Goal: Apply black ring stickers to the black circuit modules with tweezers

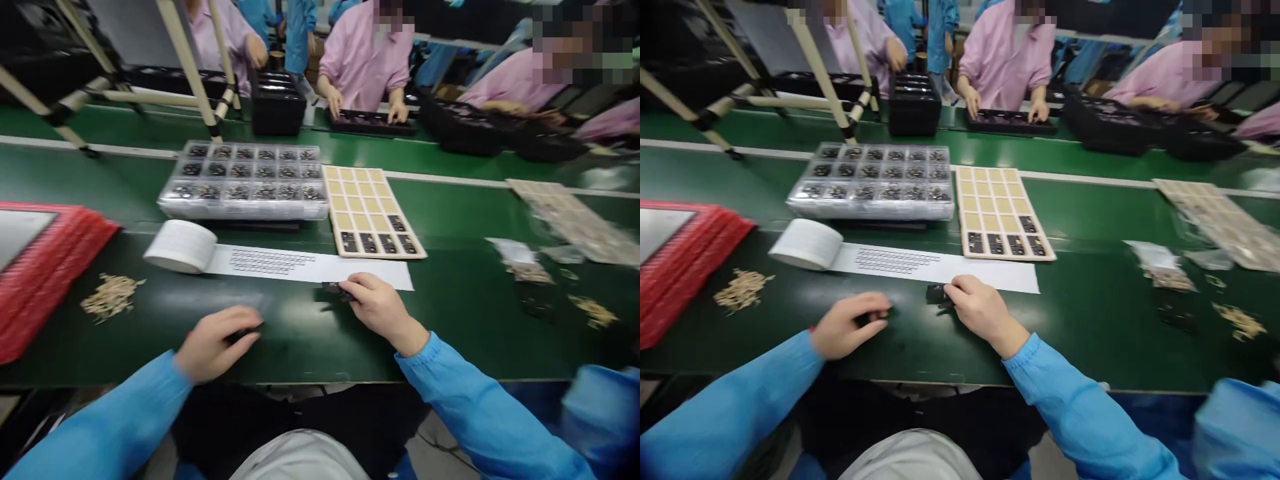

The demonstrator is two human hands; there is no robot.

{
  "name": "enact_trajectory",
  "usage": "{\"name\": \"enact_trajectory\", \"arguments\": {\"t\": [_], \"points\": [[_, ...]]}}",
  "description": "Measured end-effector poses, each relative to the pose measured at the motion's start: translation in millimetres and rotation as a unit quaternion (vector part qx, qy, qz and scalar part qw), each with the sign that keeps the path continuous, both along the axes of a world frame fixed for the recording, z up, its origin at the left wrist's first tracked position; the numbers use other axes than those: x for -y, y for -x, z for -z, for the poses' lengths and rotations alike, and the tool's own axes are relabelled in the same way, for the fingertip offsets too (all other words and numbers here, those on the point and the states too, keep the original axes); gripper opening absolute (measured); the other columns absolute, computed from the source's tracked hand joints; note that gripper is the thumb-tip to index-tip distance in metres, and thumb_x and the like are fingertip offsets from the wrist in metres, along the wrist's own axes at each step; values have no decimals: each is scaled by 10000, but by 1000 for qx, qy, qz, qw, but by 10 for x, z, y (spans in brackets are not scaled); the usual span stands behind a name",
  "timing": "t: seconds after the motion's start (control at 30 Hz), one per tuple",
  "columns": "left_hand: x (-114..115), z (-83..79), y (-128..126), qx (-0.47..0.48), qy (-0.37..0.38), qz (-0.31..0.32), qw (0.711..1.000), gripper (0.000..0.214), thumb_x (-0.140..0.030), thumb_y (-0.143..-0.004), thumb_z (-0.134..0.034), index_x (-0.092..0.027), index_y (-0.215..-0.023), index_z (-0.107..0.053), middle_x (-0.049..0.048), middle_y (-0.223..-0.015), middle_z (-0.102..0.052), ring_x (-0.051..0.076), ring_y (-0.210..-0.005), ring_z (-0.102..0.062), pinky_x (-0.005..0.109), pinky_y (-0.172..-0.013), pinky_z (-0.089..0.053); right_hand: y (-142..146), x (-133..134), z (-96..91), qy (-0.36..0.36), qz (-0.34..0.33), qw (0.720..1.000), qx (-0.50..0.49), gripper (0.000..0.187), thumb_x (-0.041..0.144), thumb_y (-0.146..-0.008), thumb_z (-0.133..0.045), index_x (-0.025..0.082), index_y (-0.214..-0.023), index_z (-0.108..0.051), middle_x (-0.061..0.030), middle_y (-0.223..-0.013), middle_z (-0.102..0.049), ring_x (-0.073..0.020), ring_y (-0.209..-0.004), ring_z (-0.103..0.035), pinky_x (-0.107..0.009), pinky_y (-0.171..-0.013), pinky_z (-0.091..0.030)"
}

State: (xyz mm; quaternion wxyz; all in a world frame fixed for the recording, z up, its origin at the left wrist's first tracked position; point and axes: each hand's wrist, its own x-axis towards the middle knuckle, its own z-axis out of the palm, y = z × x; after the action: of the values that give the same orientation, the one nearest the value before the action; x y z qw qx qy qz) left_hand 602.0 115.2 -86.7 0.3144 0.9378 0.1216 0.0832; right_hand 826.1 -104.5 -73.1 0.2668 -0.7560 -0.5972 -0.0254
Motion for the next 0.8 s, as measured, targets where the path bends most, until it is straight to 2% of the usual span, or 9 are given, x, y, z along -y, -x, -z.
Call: {"name": "enact_trajectory", "arguments": {"t": [0.1,0.17,0.3,0.37,0.47,0.57,0.67,0.8], "points": [[-134,-35,-24,2,-11,45,999,514,-497,-941,-759,-169,-1315,-633,98,-1204,-681,187,-946,-682,374,-856,-615,320,-366,143,-33,-111,993,9,276,156,-981,-542,197,-1118,-778,-128,-1029,-748,-247,-902,-701,-341,-730,-594],[-182,-19,-162,12,-15,71,997,637,-526,-828,-859,-154,-1300,-647,101,-1176,-684,196,-962,-675,374,-880,-604,416,-446,226,-39,-143,989,12,301,120,-985,-517,165,-1145,-767,-146,-1021,-743,-250,-878,-699,-339,-690,-591],[-176,-11,-339,26,-16,99,995,323,-382,-890,-803,-157,-1108,-722,68,-1059,-699,212,-969,-677,373,-868,-576,385,-368,282,-28,-158,987,-15,363,89,-930,-560,154,-1251,-715,-168,-1139,-723,-272,-971,-704,-379,-751,-622],[-170,-31,-328,28,-14,110,993,273,-356,-878,-817,-165,-1058,-743,60,-1012,-700,212,-934,-676,350,-832,-563,321,-312,240,-22,-160,986,-51,409,118,-894,-613,178,-1291,-689,-158,-1204,-702,-272,-1022,-701,-405,-818,-634],[-187,-50,-283,25,-13,128,991,492,-451,-752,-927,-161,-1103,-742,69,-1030,-693,234,-911,-670,355,-780,-557,215,-279,129,-23,-153,980,-121,398,188,-880,-675,219,-1276,-686,-125,-1204,-697,-256,-1023,-706,-404,-842,-641],[-204,-35,-275,22,-14,146,989,660,-538,-685,-955,-153,-1167,-720,82,-1073,-684,251,-919,-668,373,-769,-561,128,-329,21,-42,-112,976,-183,303,238,-913,-677,227,-1215,-695,-119,-1182,-700,-227,-883,-708,-378,-723,-639],[-195,-6,-284,21,-20,149,988,547,-462,-786,-899,-150,-1192,-706,91,-1091,-682,246,-923,-663,378,-777,-563,80,-486,-50,-78,-42,970,-225,188,234,-1005,-573,212,-1151,-690,-129,-1224,-678,-202,-827,-703,-385,-719,-634],[-169,14,-265,28,-32,148,988,405,-387,-857,-848,-156,-1163,-716,81,-1055,-685,228,-907,-653,367,-777,-569,43,-766,-111,-98,2,964,-246,231,310,-1076,-519,236,-1146,-727,-101,-1225,-698,-248,-1027,-715,-455,-920,-619]]}}
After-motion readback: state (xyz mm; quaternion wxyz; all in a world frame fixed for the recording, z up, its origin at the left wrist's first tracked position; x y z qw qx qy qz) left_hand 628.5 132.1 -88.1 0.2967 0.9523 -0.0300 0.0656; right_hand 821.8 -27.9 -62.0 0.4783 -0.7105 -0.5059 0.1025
